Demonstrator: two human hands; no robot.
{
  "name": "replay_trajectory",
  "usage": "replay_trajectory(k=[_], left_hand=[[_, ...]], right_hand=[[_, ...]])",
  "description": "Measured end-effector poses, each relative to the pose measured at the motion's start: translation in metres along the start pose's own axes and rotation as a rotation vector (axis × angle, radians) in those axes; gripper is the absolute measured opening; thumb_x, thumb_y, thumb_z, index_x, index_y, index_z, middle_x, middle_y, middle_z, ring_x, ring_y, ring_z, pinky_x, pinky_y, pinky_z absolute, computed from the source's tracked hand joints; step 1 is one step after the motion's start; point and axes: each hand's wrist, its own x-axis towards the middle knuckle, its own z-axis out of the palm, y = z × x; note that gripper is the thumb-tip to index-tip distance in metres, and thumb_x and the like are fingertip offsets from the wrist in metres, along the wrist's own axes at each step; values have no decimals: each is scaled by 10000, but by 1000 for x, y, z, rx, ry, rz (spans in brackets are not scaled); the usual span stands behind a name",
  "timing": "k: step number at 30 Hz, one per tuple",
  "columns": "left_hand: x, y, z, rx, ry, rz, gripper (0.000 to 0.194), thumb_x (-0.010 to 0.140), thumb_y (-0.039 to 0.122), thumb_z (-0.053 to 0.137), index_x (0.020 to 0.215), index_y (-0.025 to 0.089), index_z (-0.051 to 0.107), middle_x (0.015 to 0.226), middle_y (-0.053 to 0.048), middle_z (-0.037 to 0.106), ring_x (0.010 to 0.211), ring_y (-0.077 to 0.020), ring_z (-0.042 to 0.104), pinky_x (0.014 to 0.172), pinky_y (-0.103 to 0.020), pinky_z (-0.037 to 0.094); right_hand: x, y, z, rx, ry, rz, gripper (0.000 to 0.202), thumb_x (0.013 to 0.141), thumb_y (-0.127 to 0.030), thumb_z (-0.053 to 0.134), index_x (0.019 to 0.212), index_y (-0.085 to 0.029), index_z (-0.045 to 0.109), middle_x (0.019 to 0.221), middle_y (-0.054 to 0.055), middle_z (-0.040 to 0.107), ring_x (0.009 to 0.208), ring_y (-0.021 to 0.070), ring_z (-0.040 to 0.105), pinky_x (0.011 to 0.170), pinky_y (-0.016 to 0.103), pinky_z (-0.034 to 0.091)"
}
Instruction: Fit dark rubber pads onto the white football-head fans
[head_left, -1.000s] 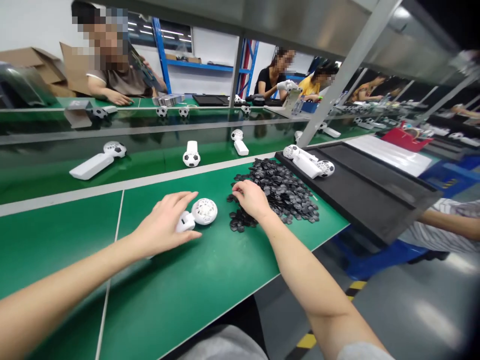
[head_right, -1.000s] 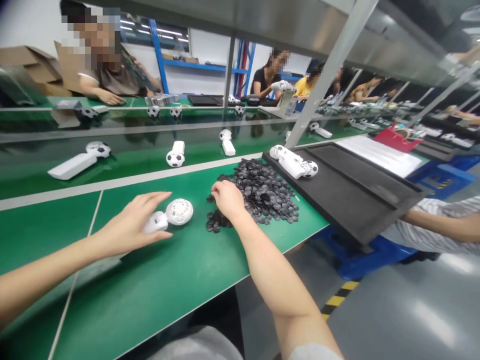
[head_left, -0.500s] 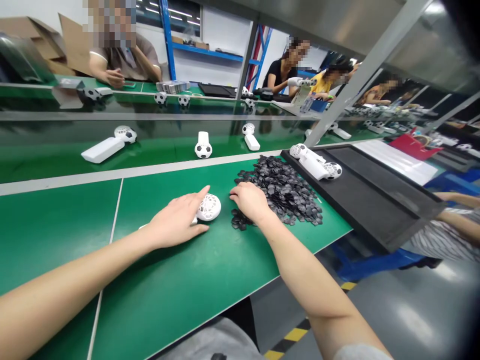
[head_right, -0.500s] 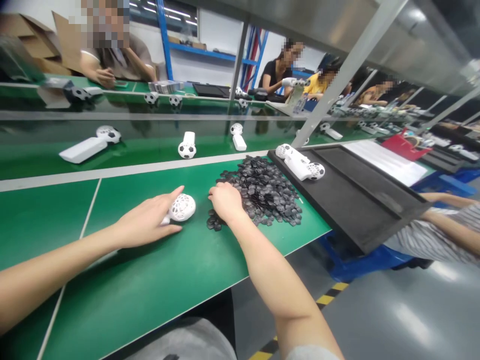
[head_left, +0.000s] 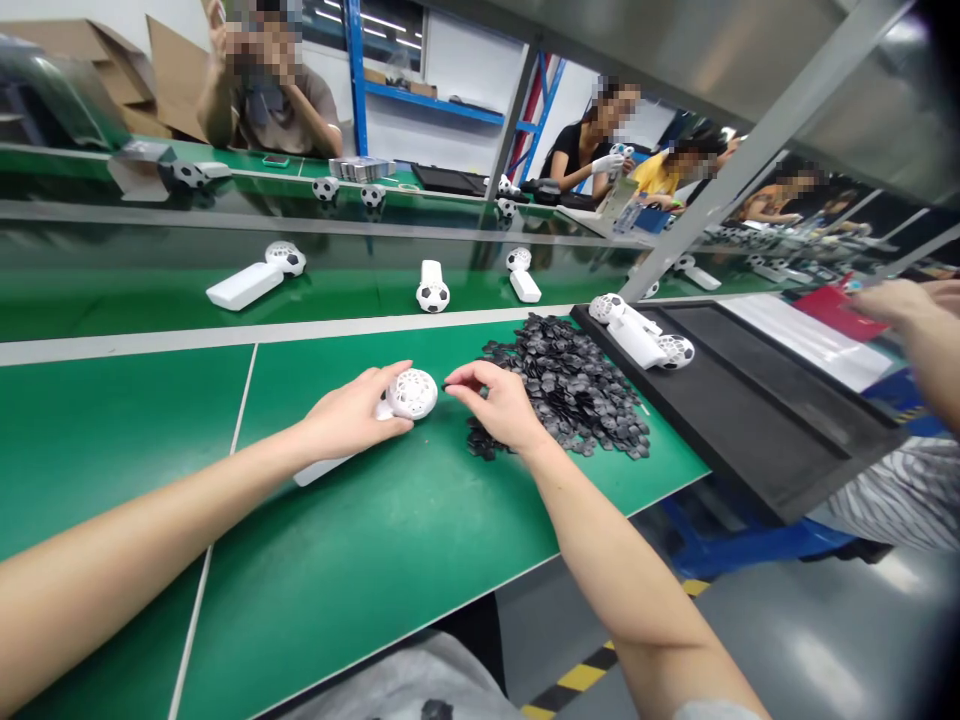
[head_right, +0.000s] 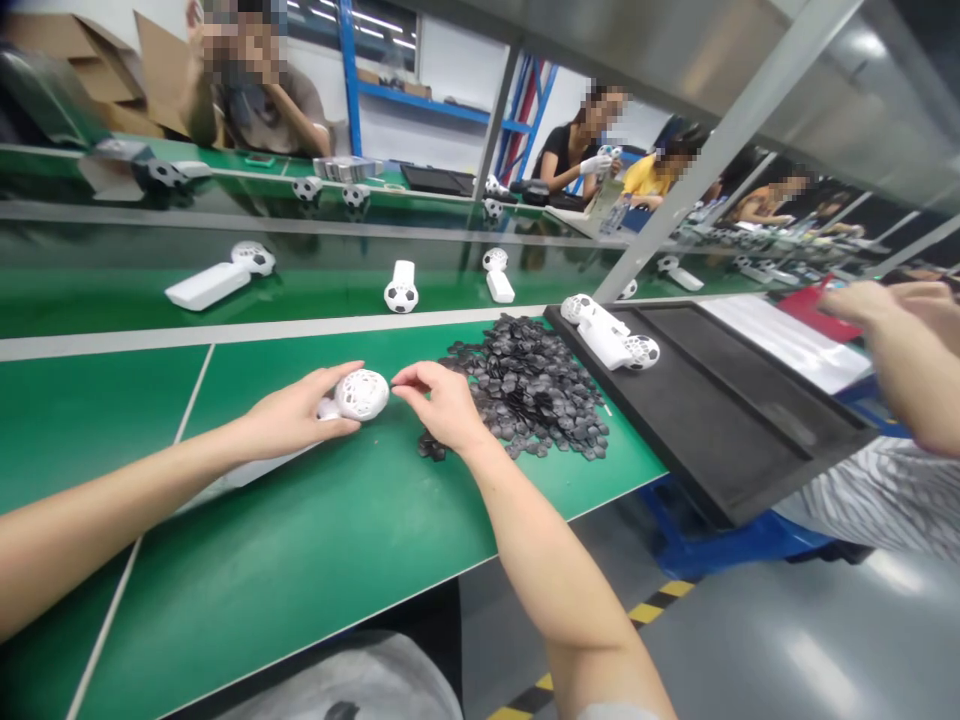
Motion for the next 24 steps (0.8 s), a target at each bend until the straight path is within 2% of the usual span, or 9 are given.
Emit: replay_trajectory(k=[5, 10, 12, 18, 21, 24], left_hand=[[-5, 3, 3, 5, 38, -6, 755, 697, 562, 554, 1344, 326, 244, 1301, -31, 436, 1113, -263, 484, 857, -372, 438], [-4, 6, 3, -19, 49, -3, 759, 692, 625, 527, 1332, 290, 292, 1288, -40, 452, 1118, -264, 479, 883, -378, 427], [-3, 7, 3, -27, 56, -8, 749, 698, 636, 512, 1325, 276, 312, 1287, -45, 455, 1119, -265, 480, 912, -385, 409], [-1, 7, 2, -61, 61, -9, 679, 733, 602, 491, 1308, 273, 340, 1290, -41, 462, 1127, -257, 476, 925, -378, 399], [-1, 6, 1, -68, 65, -5, 664, 733, 602, 486, 1295, 274, 355, 1288, -45, 466, 1114, -261, 485, 910, -376, 406], [0, 6, 0, -79, 71, 9, 645, 725, 589, 502, 1270, 267, 380, 1277, -40, 479, 1106, -255, 488, 876, -355, 424]], right_hand=[[-3, -12, 8, -59, -77, -320, 122, 848, -190, 494, 846, -190, 616, 845, 32, 650, 818, 142, 548, 764, 292, 448], [-5, -16, 22, -218, -118, -455, 181, 866, -162, 432, 827, -187, 606, 835, 42, 655, 748, 153, 513, 694, 299, 432], [-5, -16, 26, -184, -112, -429, 164, 858, -156, 442, 819, -192, 598, 823, 34, 648, 756, 151, 514, 706, 296, 431], [-4, -12, 30, 72, -21, -159, 27, 788, -182, 573, 770, -187, 553, 771, 10, 578, 738, 122, 531, 670, 251, 450], [-2, -10, 29, 91, -8, -76, 113, 745, -232, 624, 821, -190, 552, 843, 25, 562, 796, 135, 532, 630, 245, 453], [-1, -7, 28, 112, 1, 20, 280, 694, -271, 666, 932, -200, 538, 1041, 61, 544, 966, 169, 523, 690, 269, 473]])
